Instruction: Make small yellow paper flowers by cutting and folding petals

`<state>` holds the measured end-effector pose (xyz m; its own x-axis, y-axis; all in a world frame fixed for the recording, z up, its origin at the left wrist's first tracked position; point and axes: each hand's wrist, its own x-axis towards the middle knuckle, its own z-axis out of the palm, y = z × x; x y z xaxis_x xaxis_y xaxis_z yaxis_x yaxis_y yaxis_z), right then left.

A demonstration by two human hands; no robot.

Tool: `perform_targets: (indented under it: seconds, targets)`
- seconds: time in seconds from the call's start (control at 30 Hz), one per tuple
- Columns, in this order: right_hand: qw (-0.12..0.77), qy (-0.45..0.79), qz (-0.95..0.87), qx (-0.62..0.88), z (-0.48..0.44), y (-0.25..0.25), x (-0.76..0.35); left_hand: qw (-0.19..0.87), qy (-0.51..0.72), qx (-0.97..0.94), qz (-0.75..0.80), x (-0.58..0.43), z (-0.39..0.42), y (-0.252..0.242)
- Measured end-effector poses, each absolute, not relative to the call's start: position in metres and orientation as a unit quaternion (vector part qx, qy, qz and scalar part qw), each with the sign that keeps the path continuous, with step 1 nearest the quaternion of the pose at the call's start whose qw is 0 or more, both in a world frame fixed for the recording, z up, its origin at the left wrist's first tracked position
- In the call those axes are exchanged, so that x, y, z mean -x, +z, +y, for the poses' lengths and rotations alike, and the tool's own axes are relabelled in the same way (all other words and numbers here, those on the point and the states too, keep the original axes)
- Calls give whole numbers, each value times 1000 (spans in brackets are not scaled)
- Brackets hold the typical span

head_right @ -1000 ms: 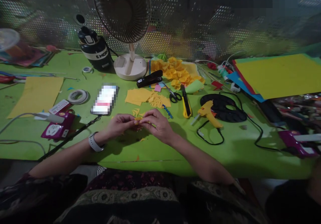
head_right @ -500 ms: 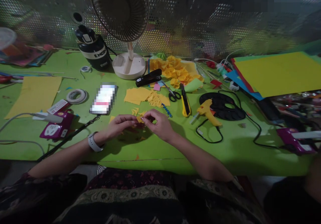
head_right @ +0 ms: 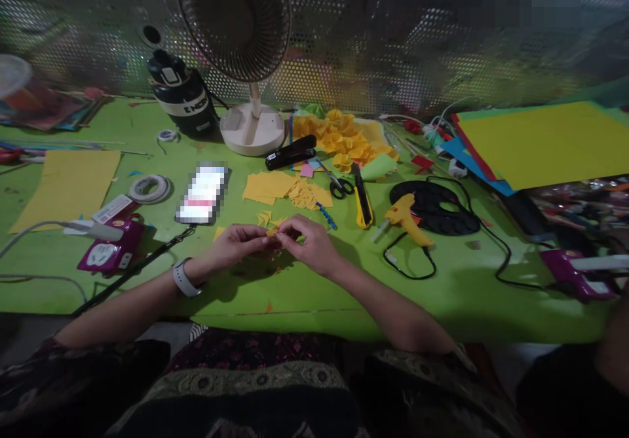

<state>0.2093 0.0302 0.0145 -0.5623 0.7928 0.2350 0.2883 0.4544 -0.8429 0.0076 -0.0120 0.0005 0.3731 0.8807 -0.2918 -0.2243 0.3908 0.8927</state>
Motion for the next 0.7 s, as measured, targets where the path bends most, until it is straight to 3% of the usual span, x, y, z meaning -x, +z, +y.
perform_targets:
  seconds: [0.7]
  targets:
    - [275,460,-749,390,31,18,-210,693,375,-430,441,-6,-12,-3]
